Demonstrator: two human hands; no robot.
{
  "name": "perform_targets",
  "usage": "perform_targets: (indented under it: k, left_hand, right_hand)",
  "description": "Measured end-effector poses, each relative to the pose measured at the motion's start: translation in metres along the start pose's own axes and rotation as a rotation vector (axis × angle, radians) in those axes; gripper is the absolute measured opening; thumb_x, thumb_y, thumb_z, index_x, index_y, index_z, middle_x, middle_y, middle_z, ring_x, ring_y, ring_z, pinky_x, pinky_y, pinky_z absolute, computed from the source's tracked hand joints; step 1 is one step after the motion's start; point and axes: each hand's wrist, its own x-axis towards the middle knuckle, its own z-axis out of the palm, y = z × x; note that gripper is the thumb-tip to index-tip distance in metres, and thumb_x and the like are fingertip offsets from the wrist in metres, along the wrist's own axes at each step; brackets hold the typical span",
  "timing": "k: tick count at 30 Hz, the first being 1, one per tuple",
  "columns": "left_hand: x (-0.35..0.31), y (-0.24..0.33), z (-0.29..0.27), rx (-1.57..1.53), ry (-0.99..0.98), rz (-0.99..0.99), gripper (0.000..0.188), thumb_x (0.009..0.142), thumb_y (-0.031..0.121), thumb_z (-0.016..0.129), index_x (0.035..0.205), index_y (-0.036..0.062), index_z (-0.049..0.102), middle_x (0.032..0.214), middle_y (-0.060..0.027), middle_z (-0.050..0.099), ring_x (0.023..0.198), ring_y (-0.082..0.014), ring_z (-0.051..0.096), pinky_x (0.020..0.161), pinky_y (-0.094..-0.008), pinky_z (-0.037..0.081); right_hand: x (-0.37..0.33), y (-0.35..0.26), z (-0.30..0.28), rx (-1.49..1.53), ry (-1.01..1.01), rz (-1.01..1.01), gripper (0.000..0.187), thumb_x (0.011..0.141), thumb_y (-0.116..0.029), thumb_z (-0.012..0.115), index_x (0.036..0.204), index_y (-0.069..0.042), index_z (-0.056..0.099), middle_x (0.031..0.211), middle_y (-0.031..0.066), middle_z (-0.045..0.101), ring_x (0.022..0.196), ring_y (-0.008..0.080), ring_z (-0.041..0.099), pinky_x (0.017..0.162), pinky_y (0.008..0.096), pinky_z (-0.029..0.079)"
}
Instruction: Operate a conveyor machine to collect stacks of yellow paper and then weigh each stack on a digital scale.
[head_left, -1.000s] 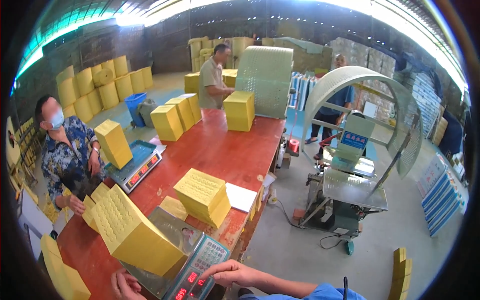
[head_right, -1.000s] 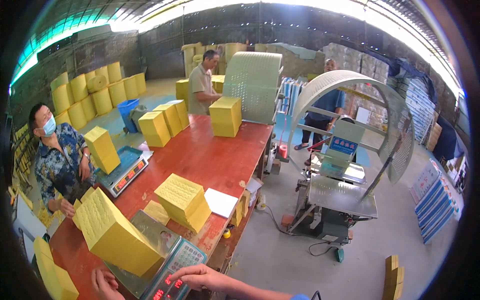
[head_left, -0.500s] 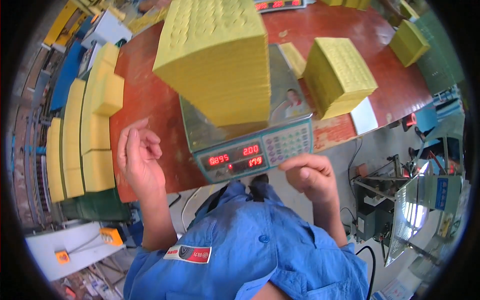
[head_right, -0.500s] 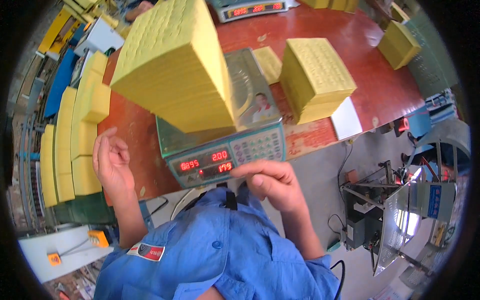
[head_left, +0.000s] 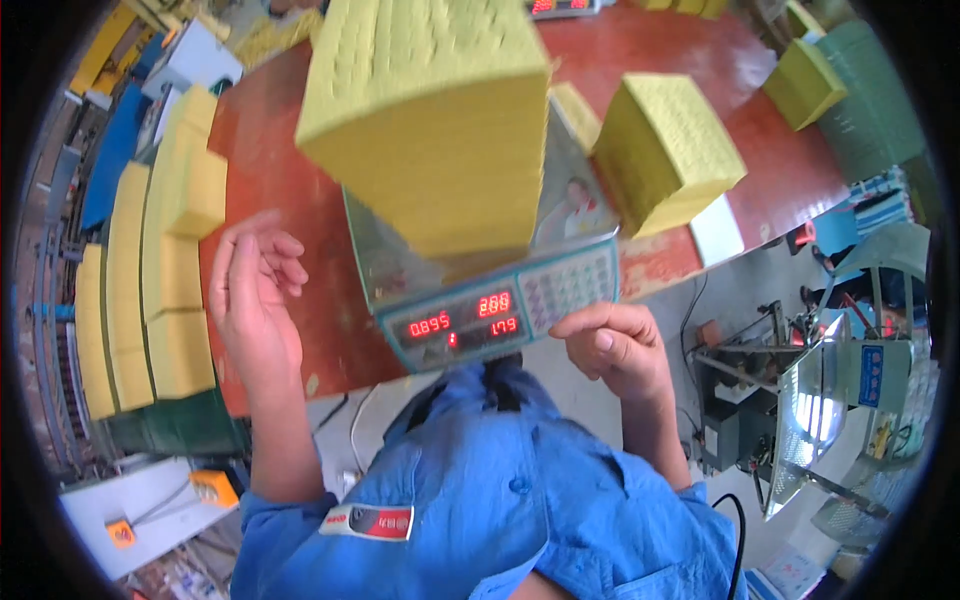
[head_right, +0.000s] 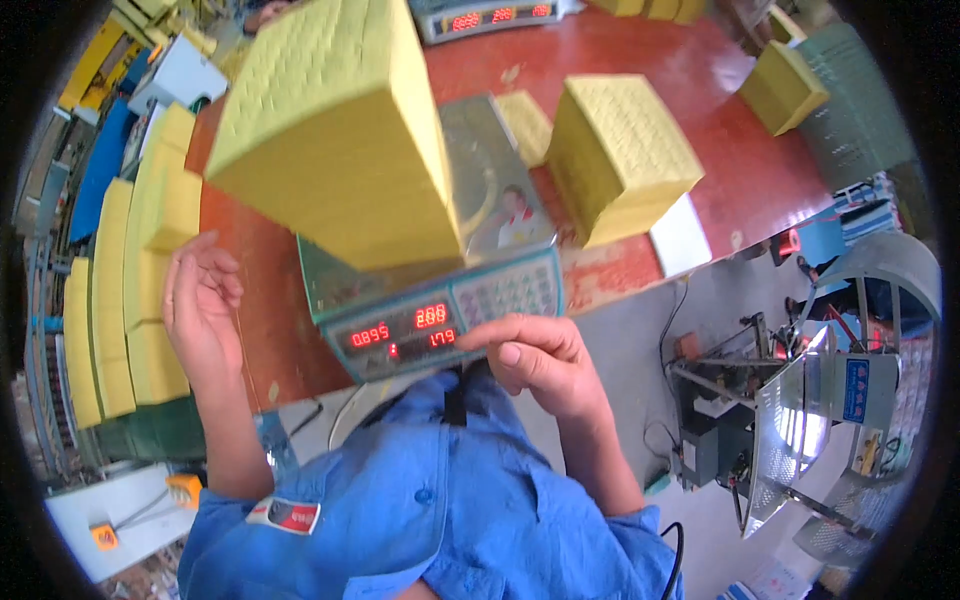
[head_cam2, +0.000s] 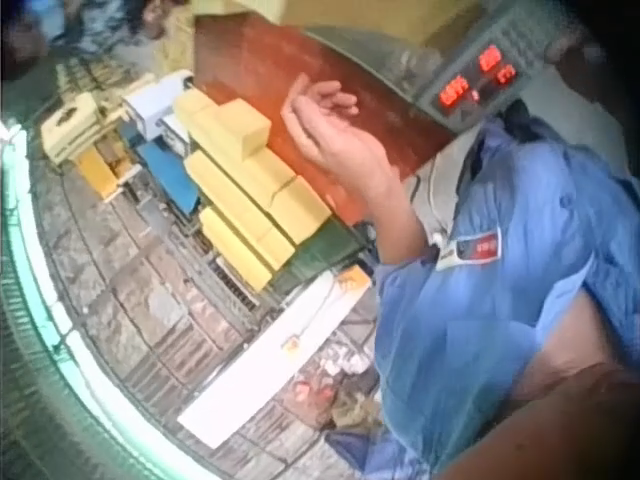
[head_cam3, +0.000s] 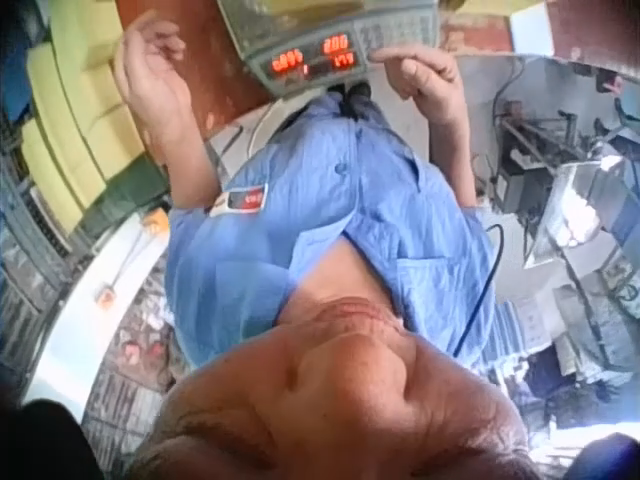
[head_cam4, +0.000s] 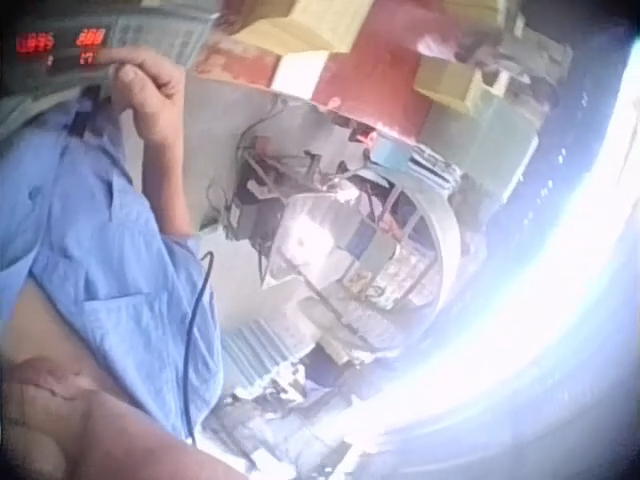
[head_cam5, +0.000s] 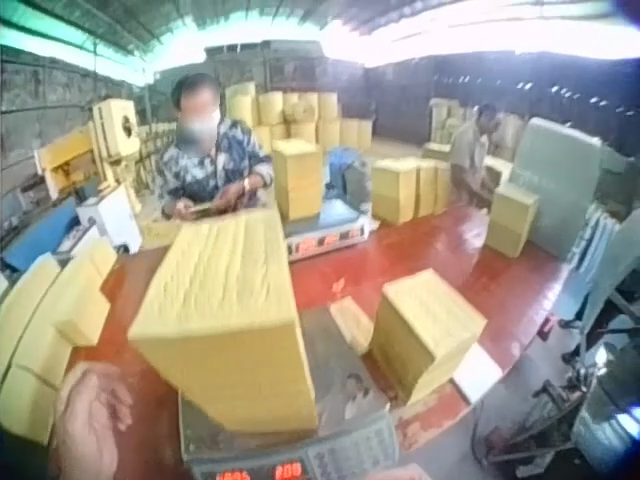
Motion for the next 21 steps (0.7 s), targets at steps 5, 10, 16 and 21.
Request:
perform_targets:
  k: [5,10,16,21]
  left_hand:
    - [0.059,0.032,0.008,-0.263,-0.274,-0.239,0.052,0.1,0.039,0.05,0.137,0.0034,0.048,0.131,-0.0111,0.056,0.123,-0.0204,0.05,0.1,-0.0373,0.041]
    - [0.109,0.038,0.035,-0.121,-0.291,-0.003,0.058,0.099,0.033,0.055,0.145,0.0019,0.041,0.146,-0.0158,0.045,0.14,-0.0257,0.038,0.117,-0.0386,0.026]
    - [0.136,0.039,0.1,0.082,-0.522,0.357,0.064,0.099,0.033,0.049,0.15,-0.0012,0.032,0.155,-0.0182,0.036,0.147,-0.0286,0.027,0.121,-0.0381,0.016]
    - [0.131,0.04,0.086,0.501,-0.798,0.461,0.057,0.091,0.024,0.051,0.14,-0.0054,0.048,0.154,-0.0203,0.037,0.148,-0.032,0.026,0.121,-0.0414,0.016]
  right_hand:
    - [0.039,-0.027,-0.006,-0.006,0.168,-0.215,0.036,0.096,-0.02,0.057,0.122,0.004,0.063,0.074,0.0,0.054,0.069,0.0098,0.051,0.068,0.027,0.044]
    - [0.142,-0.027,-0.022,-0.1,0.354,-0.305,0.039,0.097,-0.021,0.06,0.132,-0.003,0.059,0.12,0.0068,0.065,0.11,0.0141,0.06,0.093,0.0305,0.047]
    - [0.226,-0.005,-0.039,-0.612,0.335,-0.382,0.052,0.101,-0.04,0.046,0.129,0.002,0.058,0.134,0.018,0.058,0.126,0.029,0.053,0.109,0.0383,0.038]
    - [0.223,0.035,-0.014,-0.486,0.366,-0.35,0.048,0.105,-0.038,0.041,0.123,0.001,0.061,0.121,0.0173,0.065,0.115,0.0256,0.059,0.102,0.036,0.043]
